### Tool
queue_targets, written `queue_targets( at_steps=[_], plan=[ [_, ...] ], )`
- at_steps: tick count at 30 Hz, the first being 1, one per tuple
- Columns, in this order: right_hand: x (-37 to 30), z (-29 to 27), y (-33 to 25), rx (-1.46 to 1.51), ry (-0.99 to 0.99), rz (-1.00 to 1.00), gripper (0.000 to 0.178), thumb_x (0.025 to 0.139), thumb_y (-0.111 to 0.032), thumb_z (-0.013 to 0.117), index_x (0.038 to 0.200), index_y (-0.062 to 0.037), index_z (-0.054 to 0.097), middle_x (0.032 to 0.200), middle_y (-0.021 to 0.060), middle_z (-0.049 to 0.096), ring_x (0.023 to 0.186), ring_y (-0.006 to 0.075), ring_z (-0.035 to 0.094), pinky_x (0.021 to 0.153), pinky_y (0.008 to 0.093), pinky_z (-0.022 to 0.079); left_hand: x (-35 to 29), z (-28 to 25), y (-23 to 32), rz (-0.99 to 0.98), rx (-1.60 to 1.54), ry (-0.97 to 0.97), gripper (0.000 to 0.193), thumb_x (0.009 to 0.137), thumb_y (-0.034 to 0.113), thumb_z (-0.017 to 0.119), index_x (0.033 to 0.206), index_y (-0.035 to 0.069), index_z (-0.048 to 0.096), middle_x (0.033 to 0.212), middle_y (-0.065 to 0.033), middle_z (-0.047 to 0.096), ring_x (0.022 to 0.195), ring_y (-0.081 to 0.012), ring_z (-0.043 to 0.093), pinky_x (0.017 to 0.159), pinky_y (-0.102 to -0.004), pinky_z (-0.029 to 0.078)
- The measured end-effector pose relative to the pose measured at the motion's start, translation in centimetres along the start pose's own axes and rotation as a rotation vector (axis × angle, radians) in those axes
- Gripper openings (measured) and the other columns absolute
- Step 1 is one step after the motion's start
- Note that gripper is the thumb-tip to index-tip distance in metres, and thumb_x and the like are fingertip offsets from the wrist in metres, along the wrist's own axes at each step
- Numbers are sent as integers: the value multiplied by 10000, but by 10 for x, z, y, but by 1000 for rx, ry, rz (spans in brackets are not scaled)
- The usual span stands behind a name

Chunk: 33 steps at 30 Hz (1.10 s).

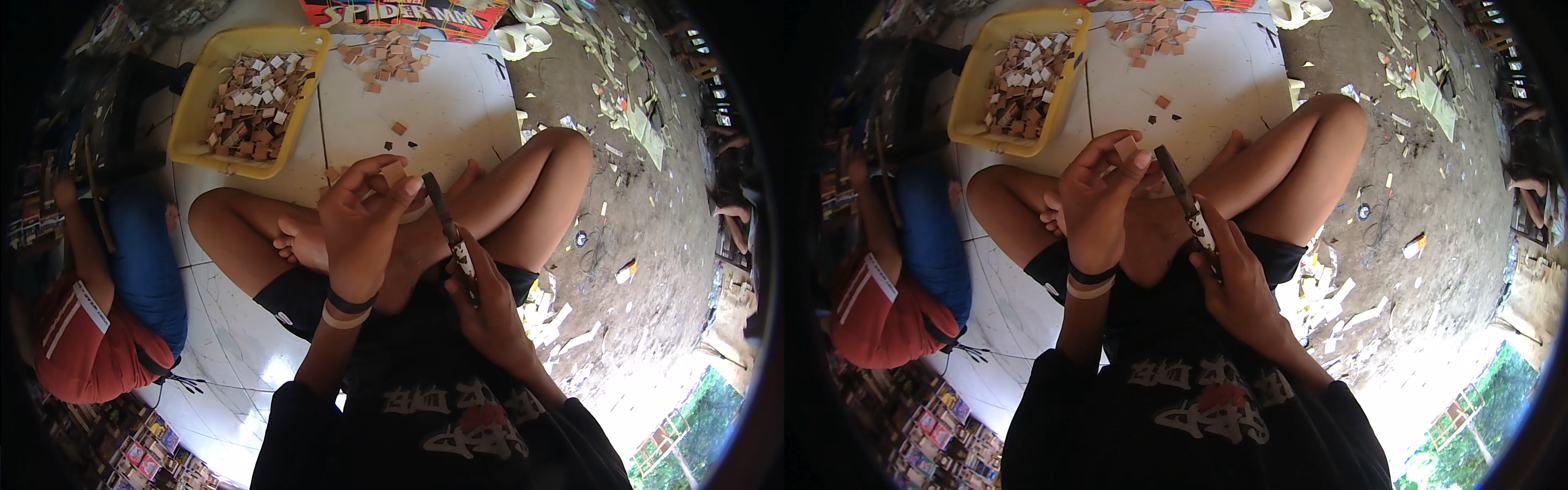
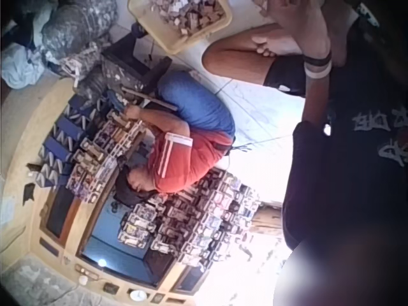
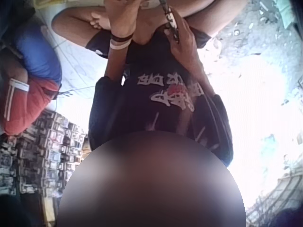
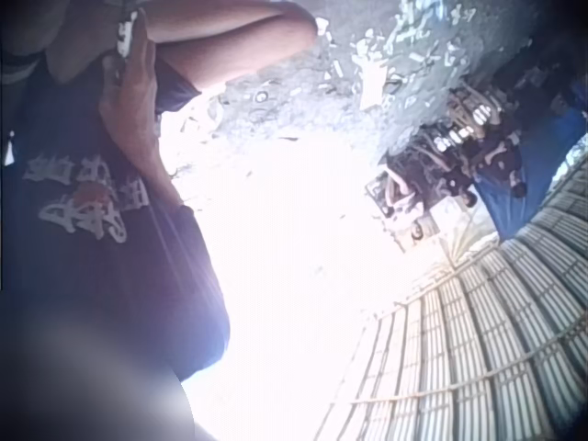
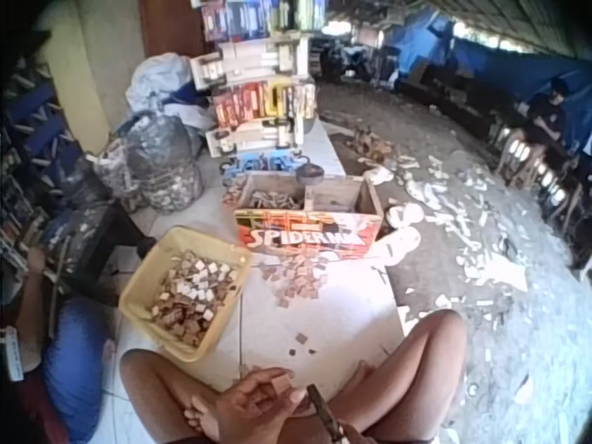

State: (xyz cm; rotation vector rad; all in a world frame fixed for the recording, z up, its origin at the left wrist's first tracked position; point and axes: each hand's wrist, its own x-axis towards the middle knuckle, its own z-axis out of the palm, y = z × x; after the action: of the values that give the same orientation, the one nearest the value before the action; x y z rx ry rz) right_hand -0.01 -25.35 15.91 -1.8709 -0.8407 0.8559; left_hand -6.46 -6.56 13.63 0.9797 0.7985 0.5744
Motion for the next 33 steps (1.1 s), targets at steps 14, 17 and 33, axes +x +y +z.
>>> queue_targets(
  at_steps=[14, 17, 33],
  plan=[
    [2, 1, 0, 68, -77, 54, 595, 1004, 33, 615, 1555, 23, 390, 1280, 237, 624, 1142, 364, 666, 963, 422, 532, 4, -6, 4, -163, -120, -160, 411, 1006, 123, 737, 1358, -30, 592, 1081, -87, 739, 1085, -205, 724, 912, -323, 593],
    [1, -10, 1, 465, -296, 222, 561, 1051, -72, 614, 1560, 0, 390, 1117, 125, 617, 938, 225, 648, 847, 364, 544, 4, -9, 0, -216, -226, -182, 424, 1018, 148, 724, 1380, -19, 580, 1062, -62, 743, 1022, -160, 726, 893, -314, 589],
    [5, -18, 1, 495, -252, 366, 574, 1082, -170, 617, 1569, 3, 369, 1233, 108, 633, 1089, 184, 656, 929, 344, 541, 12, -28, -8, -49, -114, -152, 230, 1029, 127, 703, 1207, -15, 670, 1082, -64, 711, 1040, -182, 707, 979, -349, 578]
  ],
)
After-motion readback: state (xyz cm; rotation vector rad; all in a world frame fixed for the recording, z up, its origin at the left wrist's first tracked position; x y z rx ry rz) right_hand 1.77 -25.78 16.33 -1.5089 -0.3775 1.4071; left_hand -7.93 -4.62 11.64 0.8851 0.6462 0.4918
